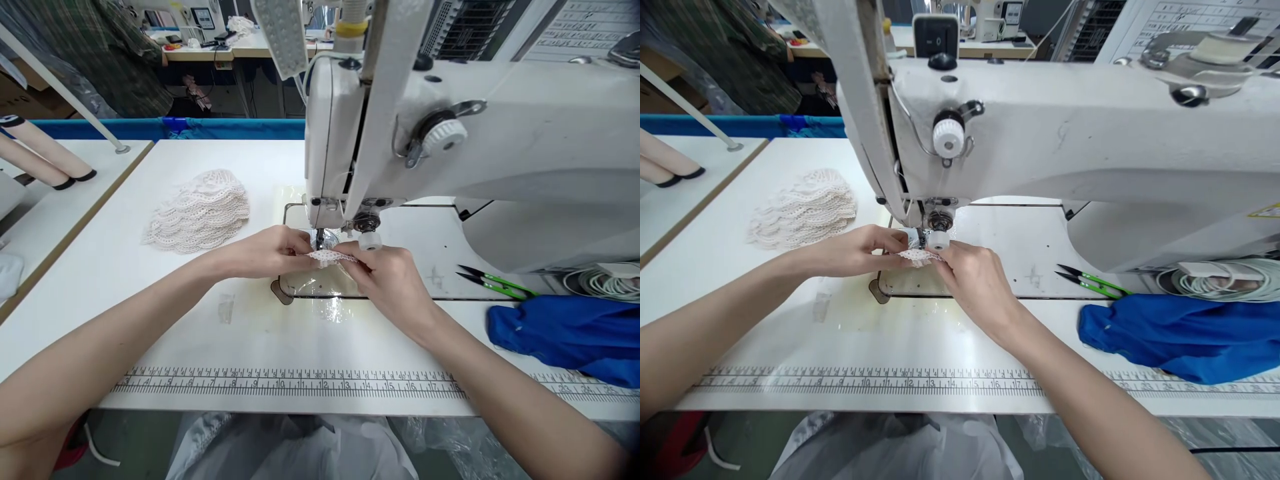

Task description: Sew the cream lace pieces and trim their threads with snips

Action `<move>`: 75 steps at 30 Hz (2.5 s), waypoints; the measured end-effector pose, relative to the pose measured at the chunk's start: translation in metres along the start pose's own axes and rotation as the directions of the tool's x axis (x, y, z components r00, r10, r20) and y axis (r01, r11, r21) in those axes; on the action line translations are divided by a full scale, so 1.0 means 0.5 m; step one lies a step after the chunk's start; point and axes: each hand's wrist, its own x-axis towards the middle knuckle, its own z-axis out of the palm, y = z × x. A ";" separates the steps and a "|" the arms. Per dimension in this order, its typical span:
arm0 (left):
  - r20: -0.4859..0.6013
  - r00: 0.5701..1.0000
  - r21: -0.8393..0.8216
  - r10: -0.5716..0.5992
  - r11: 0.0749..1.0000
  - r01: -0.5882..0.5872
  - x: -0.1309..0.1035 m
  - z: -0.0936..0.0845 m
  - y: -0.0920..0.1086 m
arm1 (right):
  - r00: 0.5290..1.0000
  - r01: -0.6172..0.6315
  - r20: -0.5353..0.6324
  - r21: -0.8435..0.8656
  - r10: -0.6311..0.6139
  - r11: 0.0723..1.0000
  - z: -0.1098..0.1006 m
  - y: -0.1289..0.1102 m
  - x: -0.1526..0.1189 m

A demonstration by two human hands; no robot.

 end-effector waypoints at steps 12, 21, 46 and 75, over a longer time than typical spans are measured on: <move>-0.259 0.814 0.810 0.520 0.576 -0.110 -0.072 0.134 -0.014 | 0.905 0.425 0.105 -0.220 -0.412 0.878 -0.008 -0.014 -0.012; -0.266 0.829 0.753 0.492 0.643 -0.140 -0.078 0.138 -0.027 | 0.904 0.426 0.140 -0.236 -0.403 0.874 -0.005 -0.008 -0.017; -0.320 0.846 0.706 0.427 0.703 -0.088 -0.037 0.118 -0.058 | 0.906 0.403 0.066 -0.436 -0.418 0.804 0.020 0.016 0.008; -0.358 0.807 0.755 0.470 0.654 -0.047 -0.036 0.123 -0.051 | 0.902 0.397 0.070 -0.526 -0.427 0.752 0.023 0.016 0.010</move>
